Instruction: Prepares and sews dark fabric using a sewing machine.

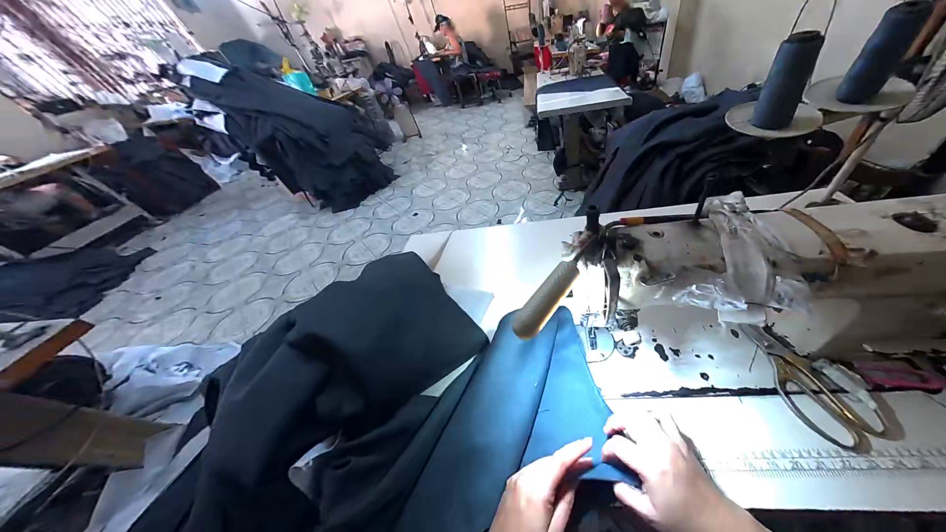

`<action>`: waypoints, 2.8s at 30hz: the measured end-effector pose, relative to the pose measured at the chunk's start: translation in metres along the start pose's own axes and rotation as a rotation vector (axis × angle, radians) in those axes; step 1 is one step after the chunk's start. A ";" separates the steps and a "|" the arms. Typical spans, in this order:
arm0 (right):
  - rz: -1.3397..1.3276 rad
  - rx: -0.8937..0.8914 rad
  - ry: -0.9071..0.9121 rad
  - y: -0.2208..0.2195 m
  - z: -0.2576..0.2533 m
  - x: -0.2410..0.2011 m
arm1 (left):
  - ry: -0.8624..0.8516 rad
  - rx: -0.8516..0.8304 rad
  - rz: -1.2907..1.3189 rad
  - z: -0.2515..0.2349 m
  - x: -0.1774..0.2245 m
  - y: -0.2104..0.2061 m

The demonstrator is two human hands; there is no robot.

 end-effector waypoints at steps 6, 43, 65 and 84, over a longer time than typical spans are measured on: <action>0.154 0.021 -0.142 0.002 -0.006 0.017 | -0.369 0.237 -0.186 -0.006 0.008 0.026; -1.455 0.265 -0.909 -0.027 -0.028 0.017 | -0.022 0.153 0.162 -0.047 -0.034 0.068; -0.087 -0.177 0.155 -0.012 0.008 0.008 | -0.520 -0.095 -0.643 -0.012 0.005 0.002; 0.004 -0.216 0.142 -0.008 0.010 -0.005 | -0.216 -0.030 -0.541 -0.031 -0.015 -0.011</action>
Point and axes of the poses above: each hand's wrist, its own z-axis away from the middle knuckle, its own y-axis out of the back of the hand, x = y × z, the point moved 7 cm from there along -z, towards the middle knuckle, and after that the axes turned 14 degrees about y, right-handed, at the moved point
